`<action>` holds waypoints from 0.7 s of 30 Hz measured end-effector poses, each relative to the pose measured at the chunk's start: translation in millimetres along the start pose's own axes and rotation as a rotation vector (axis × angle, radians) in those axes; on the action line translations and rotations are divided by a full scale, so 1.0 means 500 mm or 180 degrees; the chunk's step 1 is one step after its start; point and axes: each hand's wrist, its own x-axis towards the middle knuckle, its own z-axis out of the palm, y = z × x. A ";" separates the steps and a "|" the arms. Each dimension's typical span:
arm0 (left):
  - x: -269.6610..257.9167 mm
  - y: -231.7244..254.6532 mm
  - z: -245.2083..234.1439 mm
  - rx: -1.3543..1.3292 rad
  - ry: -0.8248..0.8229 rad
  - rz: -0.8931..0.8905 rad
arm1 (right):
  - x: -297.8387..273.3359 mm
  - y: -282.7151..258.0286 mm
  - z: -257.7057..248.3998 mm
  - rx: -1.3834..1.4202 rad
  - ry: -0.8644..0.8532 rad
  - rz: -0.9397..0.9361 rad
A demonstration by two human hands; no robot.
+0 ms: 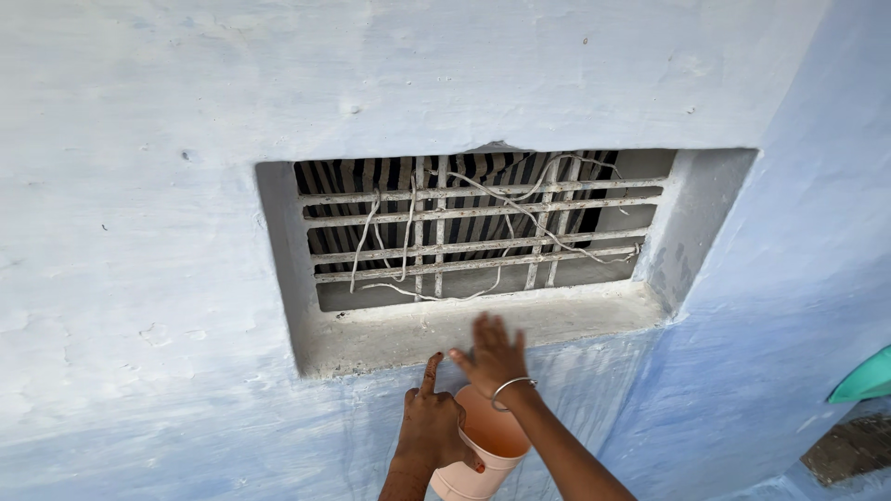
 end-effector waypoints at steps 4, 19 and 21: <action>0.005 -0.004 -0.002 0.0233 -0.0214 0.0016 | -0.025 -0.050 -0.007 0.0322 -0.0189 -0.0832; -0.015 -0.001 -0.017 -0.0192 -0.0154 0.0041 | 0.024 0.148 -0.021 -0.0017 -0.0166 0.1227; -0.014 -0.001 -0.016 -0.0349 -0.0069 0.0040 | 0.027 0.104 0.000 -0.0008 -0.0134 0.0592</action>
